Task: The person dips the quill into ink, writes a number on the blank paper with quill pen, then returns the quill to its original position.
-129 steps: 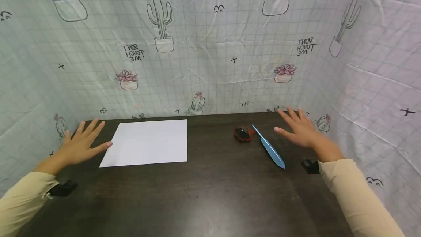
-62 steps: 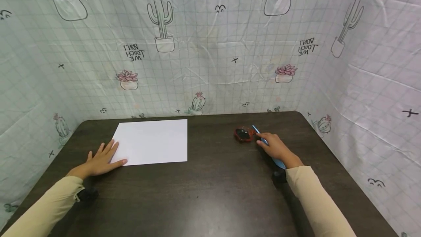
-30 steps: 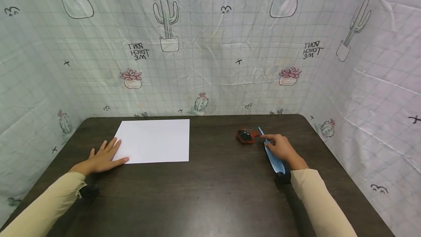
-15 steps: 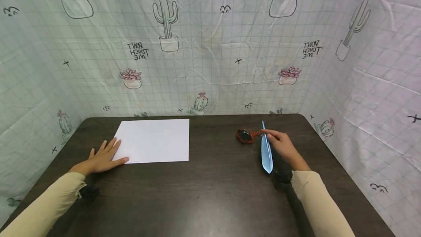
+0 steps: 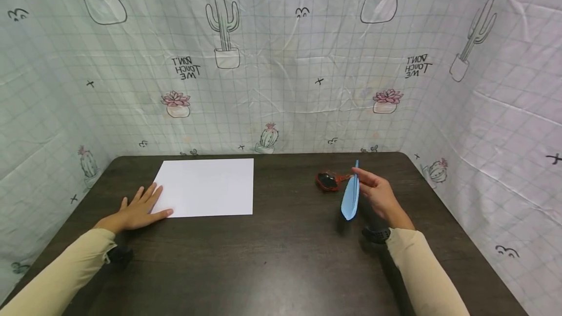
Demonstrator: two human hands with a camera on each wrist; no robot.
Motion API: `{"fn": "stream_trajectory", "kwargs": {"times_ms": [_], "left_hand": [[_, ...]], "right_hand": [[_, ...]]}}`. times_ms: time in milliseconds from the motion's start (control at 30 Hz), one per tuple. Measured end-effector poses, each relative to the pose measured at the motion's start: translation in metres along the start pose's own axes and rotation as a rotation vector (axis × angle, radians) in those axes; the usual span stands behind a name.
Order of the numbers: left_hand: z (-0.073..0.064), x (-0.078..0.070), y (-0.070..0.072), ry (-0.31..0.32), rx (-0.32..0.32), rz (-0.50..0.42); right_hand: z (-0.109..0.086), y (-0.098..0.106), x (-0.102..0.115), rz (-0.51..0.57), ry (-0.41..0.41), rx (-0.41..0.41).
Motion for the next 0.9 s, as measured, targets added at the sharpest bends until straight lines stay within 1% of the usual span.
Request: {"fn": "stream_trajectory", "kwargs": {"times_ms": [67,200,333,433,567,700,800,900], "left_hand": [[0.001,0.000,0.000,0.001,0.002,-0.001],[0.001,0.001,0.001,0.001,-0.001,-0.005],[0.000,0.001,0.001,-0.001,0.000,-0.007],[0.000,0.000,0.001,-0.001,0.003,-0.003],[0.000,0.000,0.001,-0.001,0.000,0.002],[0.000,0.000,0.002,-0.011,-0.012,-0.008],[0.000,0.001,0.001,-0.012,-0.011,-0.017],[0.001,0.002,0.000,-0.011,-0.002,-0.023]], "right_hand": [[-0.001,0.000,-0.001,0.064,0.001,-0.011],[-0.004,-0.002,0.003,0.124,0.004,-0.014],[-0.006,-0.011,0.011,0.241,0.062,0.046],[-0.007,-0.016,0.016,0.270,0.102,0.087],[-0.006,-0.014,0.014,0.184,0.110,0.063],[-0.004,-0.008,0.010,0.174,0.133,0.020],[-0.003,-0.005,0.011,0.178,0.172,-0.012],[-0.004,-0.004,0.012,0.177,0.188,-0.034]]}}
Point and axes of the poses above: each hand's wrist, its own z-axis towards the middle knuckle, its own y-axis out of the back of the hand, x = y × z, the point moved 10 cm from there along z, towards the middle knuckle, and after that the axes turned 14 degrees about x, right-handed, at the moved point
